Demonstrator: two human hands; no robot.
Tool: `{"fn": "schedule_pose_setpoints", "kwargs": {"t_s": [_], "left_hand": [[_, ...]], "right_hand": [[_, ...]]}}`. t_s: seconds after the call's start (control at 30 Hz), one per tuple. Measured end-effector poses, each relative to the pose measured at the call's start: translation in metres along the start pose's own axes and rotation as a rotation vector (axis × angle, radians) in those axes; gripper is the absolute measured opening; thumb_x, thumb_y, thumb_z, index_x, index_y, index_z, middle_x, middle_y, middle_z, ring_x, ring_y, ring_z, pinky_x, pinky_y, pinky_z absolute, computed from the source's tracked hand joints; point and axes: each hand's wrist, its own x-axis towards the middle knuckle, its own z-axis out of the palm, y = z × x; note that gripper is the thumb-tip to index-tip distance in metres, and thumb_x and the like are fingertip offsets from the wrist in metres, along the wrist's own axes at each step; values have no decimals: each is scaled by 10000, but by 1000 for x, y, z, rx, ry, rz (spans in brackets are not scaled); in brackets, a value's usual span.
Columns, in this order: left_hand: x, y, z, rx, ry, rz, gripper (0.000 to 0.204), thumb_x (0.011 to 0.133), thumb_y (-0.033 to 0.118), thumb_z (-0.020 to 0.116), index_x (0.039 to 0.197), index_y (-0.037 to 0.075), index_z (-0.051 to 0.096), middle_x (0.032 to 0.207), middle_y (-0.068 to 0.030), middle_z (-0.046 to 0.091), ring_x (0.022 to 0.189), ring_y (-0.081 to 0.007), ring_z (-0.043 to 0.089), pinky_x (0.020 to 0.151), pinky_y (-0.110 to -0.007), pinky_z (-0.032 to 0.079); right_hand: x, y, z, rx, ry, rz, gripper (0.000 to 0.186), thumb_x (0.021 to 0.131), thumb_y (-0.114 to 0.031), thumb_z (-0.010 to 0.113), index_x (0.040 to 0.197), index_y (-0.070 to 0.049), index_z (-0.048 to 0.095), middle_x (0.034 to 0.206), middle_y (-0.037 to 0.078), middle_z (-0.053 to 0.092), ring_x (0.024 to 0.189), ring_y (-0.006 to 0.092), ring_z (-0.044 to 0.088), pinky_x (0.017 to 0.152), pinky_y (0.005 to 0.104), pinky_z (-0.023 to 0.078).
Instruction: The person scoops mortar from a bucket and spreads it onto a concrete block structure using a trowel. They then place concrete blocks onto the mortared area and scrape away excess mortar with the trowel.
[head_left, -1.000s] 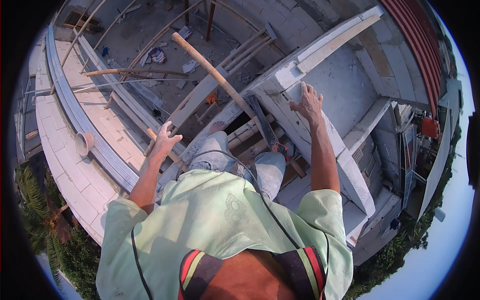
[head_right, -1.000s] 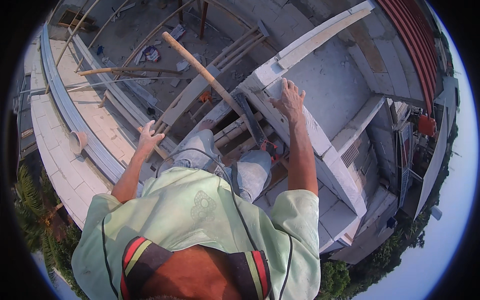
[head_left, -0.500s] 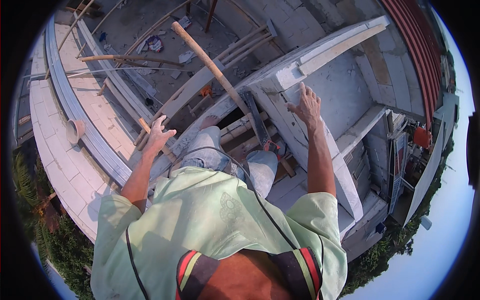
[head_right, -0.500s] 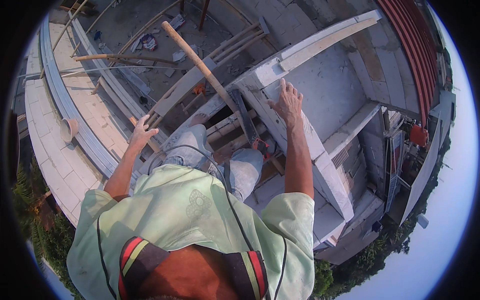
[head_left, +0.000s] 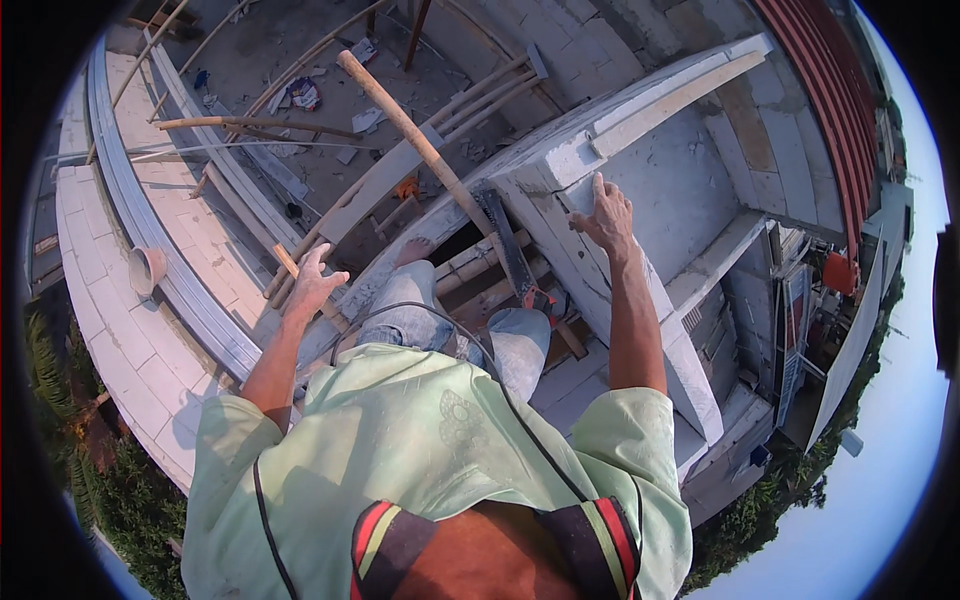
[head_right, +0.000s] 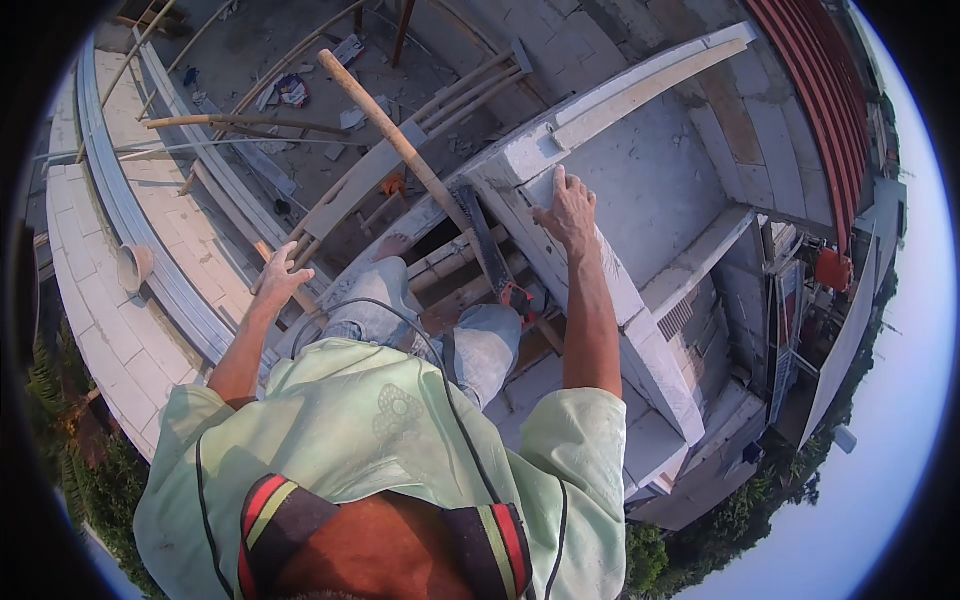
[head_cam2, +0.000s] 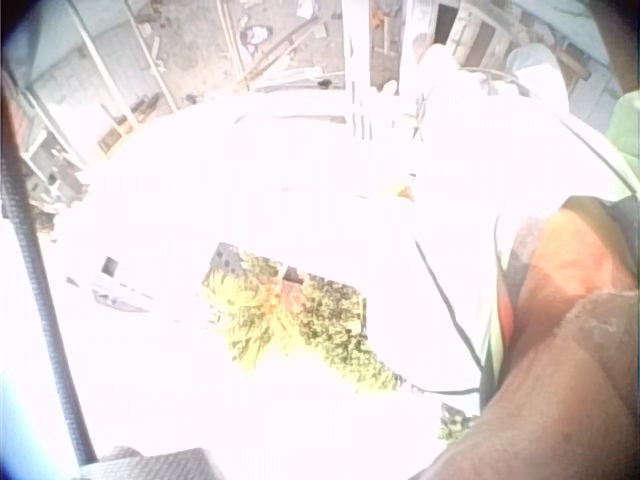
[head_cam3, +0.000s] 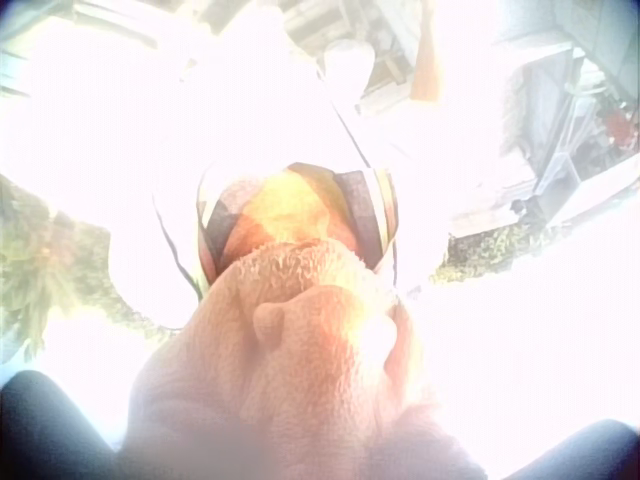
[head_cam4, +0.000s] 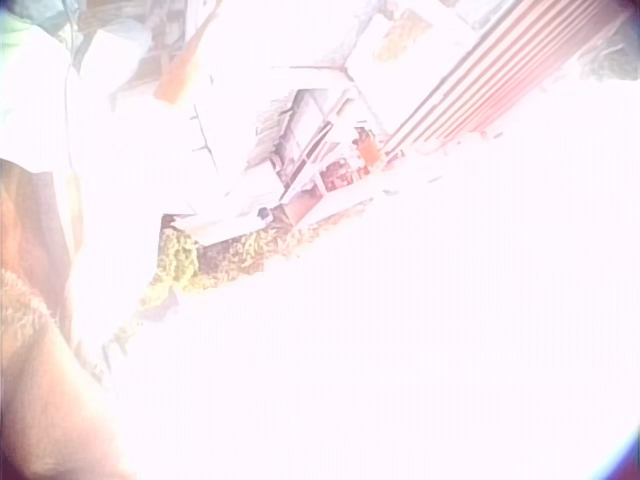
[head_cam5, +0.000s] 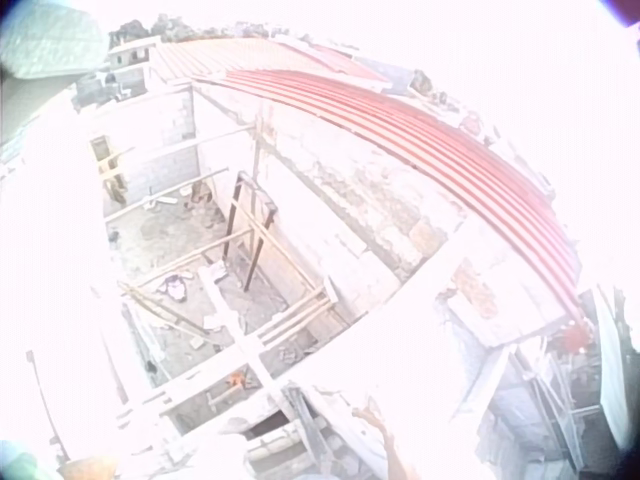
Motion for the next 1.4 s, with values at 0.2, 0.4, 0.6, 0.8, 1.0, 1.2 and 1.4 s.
{"fn": "schedule_pose_setpoints", "kwargs": {"t_s": [0.2, 0.4, 0.6, 0.8, 1.0, 1.2, 1.4], "left_hand": [[3, -5, 2, -29, -15, 22, 831, 747, 175, 786, 1473, 29, 410, 1515, -224, 342, 1352, -415, 441, 1084, -471, 432], [8, -6, 1, -41, -30, 38, 836, 744, 166, 794, 1471, 26, 406, 1503, -211, 352, 1351, -411, 434, 1092, -461, 422], [22, -5, 2, -7, -44, 87, 831, 769, 201, 802, 1477, 32, 400, 1492, -201, 335, 1321, -406, 455, 1080, -458, 433], [39, 29, 1, -10, -55, 251, 813, 783, 218, 798, 1470, 29, 408, 1469, -204, 361, 1299, -392, 473, 1060, -461, 443], [58, 115, 48, 116, -163, 518, 830, 763, 255, 820, 1457, 26, 427, 1517, -216, 357, 1367, -360, 425, 1133, -421, 363], [59, 217, 113, 320, -248, 949, 891, 744, 277, 829, 1483, 38, 394, 1546, -237, 338, 1445, -392, 313, 1184, -442, 290], [85, 292, 186, 579, -281, 1385, 961, 730, 299, 839, 1495, -3, 340, 1531, -244, 355, 1452, -387, 308, 1201, -448, 281]], "right_hand": [[0, -9, 1, -21, 10, 33, 1029, 688, -374, 867, 1474, 51, 356, 1327, 242, 539, 1267, 390, 502, 1056, 511, 363], [-3, -7, -4, 9, -36, 61, 1063, 681, -410, 849, 1493, 49, 339, 1371, 256, 506, 1293, 398, 479, 1074, 492, 354], [-2, 13, -21, 251, 8, 122, 974, 795, -531, 768, 1494, 16, 367, 1350, 267, 533, 1269, 403, 517, 1030, 488, 426], [-43, 43, -48, 371, 430, 339, 829, 912, -531, 650, 1464, 38, 409, 1354, 294, 524, 1248, 413, 530, 1036, 481, 432], [-131, 19, -18, 387, 666, 473, 694, 942, -429, 646, 1404, 59, 468, 1313, 282, 552, 1228, 417, 533, 1052, 482, 408], [-203, -44, 63, 434, 724, 602, 592, 922, -315, 693, 1344, 59, 512, 1260, 256, 573, 1197, 400, 544, 1037, 472, 413], [-250, -93, 124, 557, 650, 756, 602, 923, -307, 689, 1360, 57, 493, 1259, 255, 570, 1189, 402, 545, 1032, 473, 416]]}}
